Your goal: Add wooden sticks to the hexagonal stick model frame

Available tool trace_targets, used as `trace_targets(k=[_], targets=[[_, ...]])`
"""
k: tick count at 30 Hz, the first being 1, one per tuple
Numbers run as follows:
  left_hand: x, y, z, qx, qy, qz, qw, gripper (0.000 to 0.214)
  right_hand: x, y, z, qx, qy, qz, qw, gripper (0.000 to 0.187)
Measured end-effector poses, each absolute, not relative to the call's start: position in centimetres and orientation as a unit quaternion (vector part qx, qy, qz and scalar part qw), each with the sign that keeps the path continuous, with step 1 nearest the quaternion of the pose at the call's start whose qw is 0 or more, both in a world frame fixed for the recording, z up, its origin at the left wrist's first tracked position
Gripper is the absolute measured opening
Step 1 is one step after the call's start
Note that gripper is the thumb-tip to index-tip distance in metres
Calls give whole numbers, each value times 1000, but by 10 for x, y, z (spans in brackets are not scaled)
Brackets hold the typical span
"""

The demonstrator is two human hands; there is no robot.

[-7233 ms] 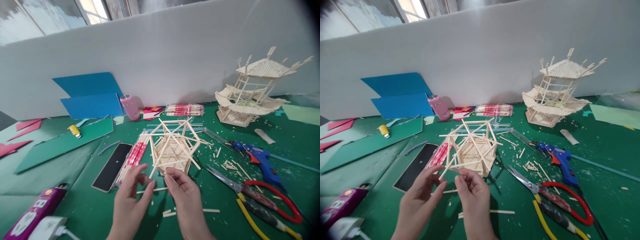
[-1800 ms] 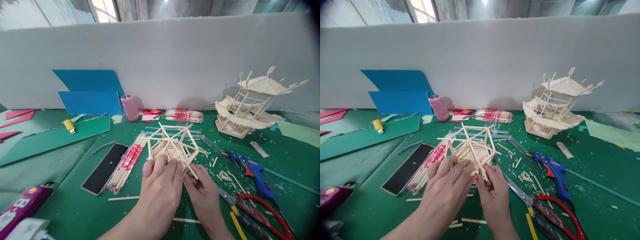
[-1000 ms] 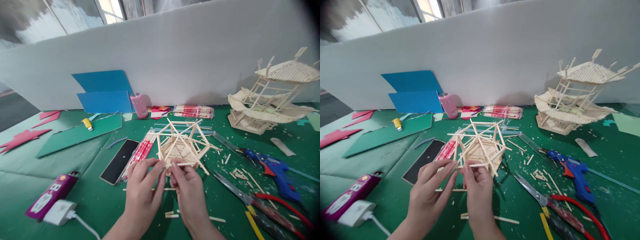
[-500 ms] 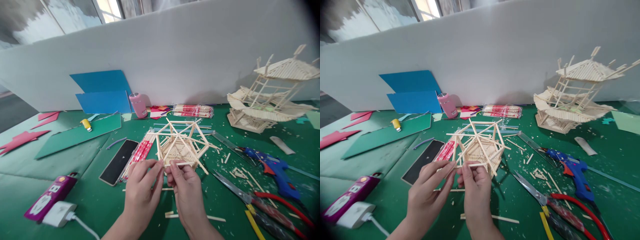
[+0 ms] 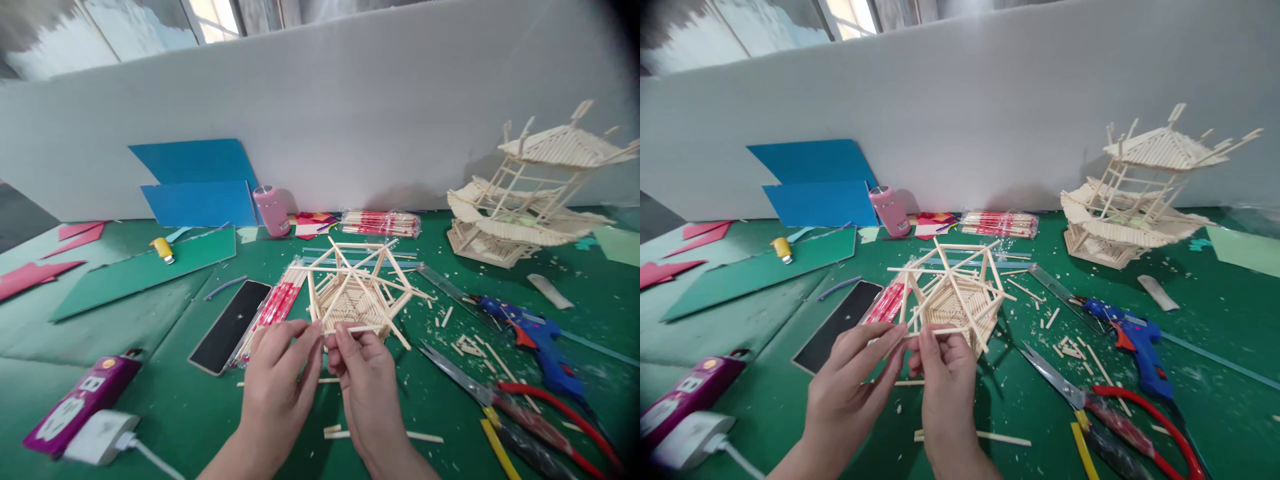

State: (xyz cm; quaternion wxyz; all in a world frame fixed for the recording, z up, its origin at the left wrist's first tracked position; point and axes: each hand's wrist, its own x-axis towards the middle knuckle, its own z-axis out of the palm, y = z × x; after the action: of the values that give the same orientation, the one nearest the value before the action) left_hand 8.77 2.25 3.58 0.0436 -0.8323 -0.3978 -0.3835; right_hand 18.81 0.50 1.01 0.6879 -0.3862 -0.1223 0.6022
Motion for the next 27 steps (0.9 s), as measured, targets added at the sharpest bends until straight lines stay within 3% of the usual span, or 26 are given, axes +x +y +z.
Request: trace_targets(k=[27], targets=[[88, 23, 37, -834, -406, -368, 65, 18, 189, 3, 11, -375, -108, 620, 681, 23]])
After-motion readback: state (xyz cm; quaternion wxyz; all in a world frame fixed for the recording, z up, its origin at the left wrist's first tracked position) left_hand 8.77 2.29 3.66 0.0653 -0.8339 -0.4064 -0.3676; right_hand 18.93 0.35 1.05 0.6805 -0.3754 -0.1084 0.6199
